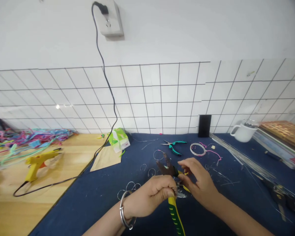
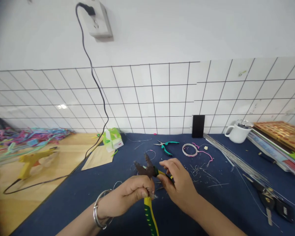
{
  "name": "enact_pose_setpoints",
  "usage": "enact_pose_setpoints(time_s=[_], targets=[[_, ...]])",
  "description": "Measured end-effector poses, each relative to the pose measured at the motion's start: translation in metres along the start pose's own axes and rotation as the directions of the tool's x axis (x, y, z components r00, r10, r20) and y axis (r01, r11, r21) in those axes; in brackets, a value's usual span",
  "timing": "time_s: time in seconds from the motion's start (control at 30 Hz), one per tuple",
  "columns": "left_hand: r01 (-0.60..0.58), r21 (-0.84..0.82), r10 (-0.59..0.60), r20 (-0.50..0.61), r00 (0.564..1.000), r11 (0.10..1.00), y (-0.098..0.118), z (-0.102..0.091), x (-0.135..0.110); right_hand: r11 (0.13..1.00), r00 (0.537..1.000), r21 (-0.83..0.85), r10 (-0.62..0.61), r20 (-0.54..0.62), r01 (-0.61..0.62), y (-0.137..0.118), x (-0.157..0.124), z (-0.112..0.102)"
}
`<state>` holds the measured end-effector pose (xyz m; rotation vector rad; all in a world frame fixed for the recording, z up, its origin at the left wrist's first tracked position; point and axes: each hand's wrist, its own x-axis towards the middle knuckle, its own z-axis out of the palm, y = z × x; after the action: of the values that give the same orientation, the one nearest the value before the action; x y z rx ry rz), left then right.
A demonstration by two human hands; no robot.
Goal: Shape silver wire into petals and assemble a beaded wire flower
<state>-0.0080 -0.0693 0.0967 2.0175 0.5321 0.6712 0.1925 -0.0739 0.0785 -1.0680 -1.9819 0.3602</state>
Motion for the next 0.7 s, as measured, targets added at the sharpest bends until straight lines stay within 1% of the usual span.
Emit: enact_pose_setpoints(time_s=[0.03,0.07,0.13,0.23,0.37,0.43,0.47,0.57,0.63,0.67,0.7], targets=[[-0.004,0.014,0.004,0.008,1.000,1.000,-0.001,0.002,0.000,0.997,0.997,-0.031,-0.073,-0.036,0.072,-0.004,0.003,-0.004],[-0.009,0.028,0.009,0.015,1.000,1.000,-0.002,0.004,0.001,0.987,0.988,-0.065,-0.148,-0.048,0.145,-0.008,0.007,-0.007],[-0.019,0.057,0.017,0.024,1.000,0.998,-0.003,0.008,0.002,0.959,0.967,-0.131,-0.255,-0.020,0.250,-0.016,0.014,-0.013],[-0.032,0.090,0.028,0.044,0.999,0.995,-0.005,0.013,0.003,0.934,0.954,-0.196,-0.298,0.033,0.299,-0.021,0.022,-0.015],[-0.040,0.107,0.032,0.069,0.997,0.994,-0.007,0.015,0.004,0.931,0.949,-0.188,-0.306,0.074,0.314,-0.020,0.025,-0.008],[-0.050,0.108,0.041,0.084,0.996,0.993,-0.008,0.016,0.005,0.938,0.953,-0.166,-0.298,0.060,0.304,-0.021,0.025,-0.006],[-0.054,0.109,0.044,0.091,0.995,0.993,-0.009,0.016,0.005,0.945,0.957,-0.154,-0.287,0.035,0.289,-0.021,0.024,-0.007],[-0.050,0.108,0.039,0.098,0.994,0.993,-0.011,0.016,0.005,0.965,0.969,-0.157,-0.225,-0.101,0.208,-0.015,0.024,-0.021],[-0.047,0.099,0.039,0.087,0.995,0.994,-0.012,0.015,0.005,0.966,0.975,-0.235,-0.148,-0.168,0.106,0.002,0.024,-0.036],[-0.050,0.092,0.043,0.079,0.996,0.994,-0.013,0.015,0.004,0.952,0.981,-0.302,-0.095,-0.170,0.039,0.015,0.022,-0.044],[-0.056,0.084,0.050,0.070,0.996,0.995,-0.013,0.014,0.004,0.918,0.988,-0.394,-0.014,-0.154,-0.048,0.030,0.020,-0.052]])
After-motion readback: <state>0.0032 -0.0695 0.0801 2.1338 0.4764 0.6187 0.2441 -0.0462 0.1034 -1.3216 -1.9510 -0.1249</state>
